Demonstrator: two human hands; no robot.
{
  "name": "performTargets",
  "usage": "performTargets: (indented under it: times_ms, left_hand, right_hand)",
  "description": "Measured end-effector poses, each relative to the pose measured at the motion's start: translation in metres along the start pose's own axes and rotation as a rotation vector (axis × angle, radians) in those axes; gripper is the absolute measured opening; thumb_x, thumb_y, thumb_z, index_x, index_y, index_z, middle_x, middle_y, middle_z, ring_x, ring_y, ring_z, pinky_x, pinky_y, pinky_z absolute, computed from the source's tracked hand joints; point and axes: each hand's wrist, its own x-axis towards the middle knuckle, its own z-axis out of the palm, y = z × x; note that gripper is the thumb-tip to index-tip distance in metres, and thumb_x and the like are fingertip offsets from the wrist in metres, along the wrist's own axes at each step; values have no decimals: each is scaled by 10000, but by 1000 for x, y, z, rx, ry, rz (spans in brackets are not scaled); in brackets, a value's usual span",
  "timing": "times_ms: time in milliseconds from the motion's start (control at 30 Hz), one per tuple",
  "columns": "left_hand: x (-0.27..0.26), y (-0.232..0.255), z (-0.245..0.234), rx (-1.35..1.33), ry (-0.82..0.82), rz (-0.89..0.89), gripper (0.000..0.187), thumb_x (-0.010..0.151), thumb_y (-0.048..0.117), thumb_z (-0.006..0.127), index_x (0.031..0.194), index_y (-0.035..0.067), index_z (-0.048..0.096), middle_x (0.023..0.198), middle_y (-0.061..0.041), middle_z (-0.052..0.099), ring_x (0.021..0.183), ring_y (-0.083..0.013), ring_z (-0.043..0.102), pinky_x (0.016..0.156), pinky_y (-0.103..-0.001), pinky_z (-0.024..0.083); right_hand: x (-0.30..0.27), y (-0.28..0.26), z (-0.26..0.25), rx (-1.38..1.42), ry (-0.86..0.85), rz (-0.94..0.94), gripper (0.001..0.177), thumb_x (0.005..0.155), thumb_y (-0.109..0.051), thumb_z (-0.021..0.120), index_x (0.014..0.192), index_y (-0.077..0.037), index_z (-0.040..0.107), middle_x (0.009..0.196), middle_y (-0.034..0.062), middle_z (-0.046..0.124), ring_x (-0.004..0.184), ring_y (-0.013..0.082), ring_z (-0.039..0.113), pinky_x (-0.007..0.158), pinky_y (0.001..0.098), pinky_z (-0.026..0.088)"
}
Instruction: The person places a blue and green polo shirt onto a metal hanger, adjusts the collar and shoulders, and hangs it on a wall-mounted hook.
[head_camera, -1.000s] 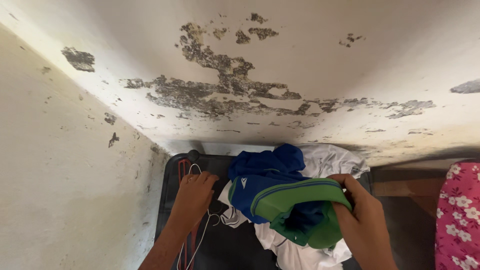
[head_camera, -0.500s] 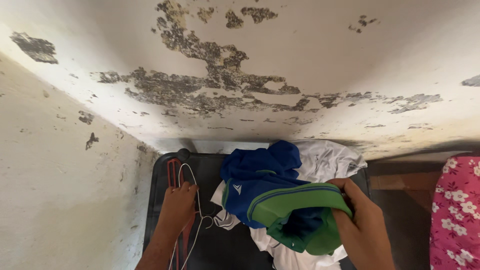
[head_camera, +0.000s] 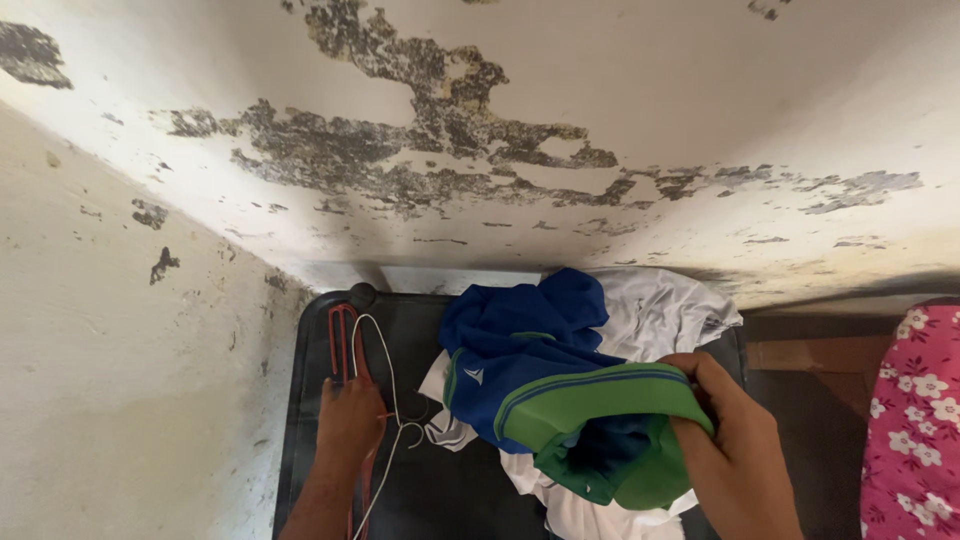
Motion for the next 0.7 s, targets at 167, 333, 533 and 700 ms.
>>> performTargets:
  times_ms: [167,333,533,700]
  left_hand:
    - [-5,-3,21,7,-37,-82,518,800,373,736,1247,133,634,1356,-105,575,1335,-256,509,1138,-602,284]
    - [-14,-7,33,72,-189,-115,533,882,446,705,1308,145,598,1420,-104,545,1404,-239,441,1191,-635,238]
    - [-13,-9,40,-11,-277,-163,545,845,436,733,1282,128,632,1383,-74,574,1387,-237,491,1197,-634,249]
    - [-4,-7,41,-557,-20,-377,578,774,430,803,1188,48,671,1291,-190,587,1175,-399,614,1022,-528,466]
  right_hand:
    - [1,2,3,27,-32,42,334,831,79,548,1113,-50,674,818,93,689,763,92,623,701,250,492]
    - [1,1,3,-11,-25,48,341,821,81,549,1106,-54,678,822,91,683,745,98,625,692,253,494]
    - [0,6,1,12,-32,-7,351,810,87,551,1103,-58,680,825,80,683,750,92,623,697,244,498]
    - [-3,6,-2,16,-46,-9,382,797,96,558,1122,-66,676,799,82,658,713,98,599,679,245,490]
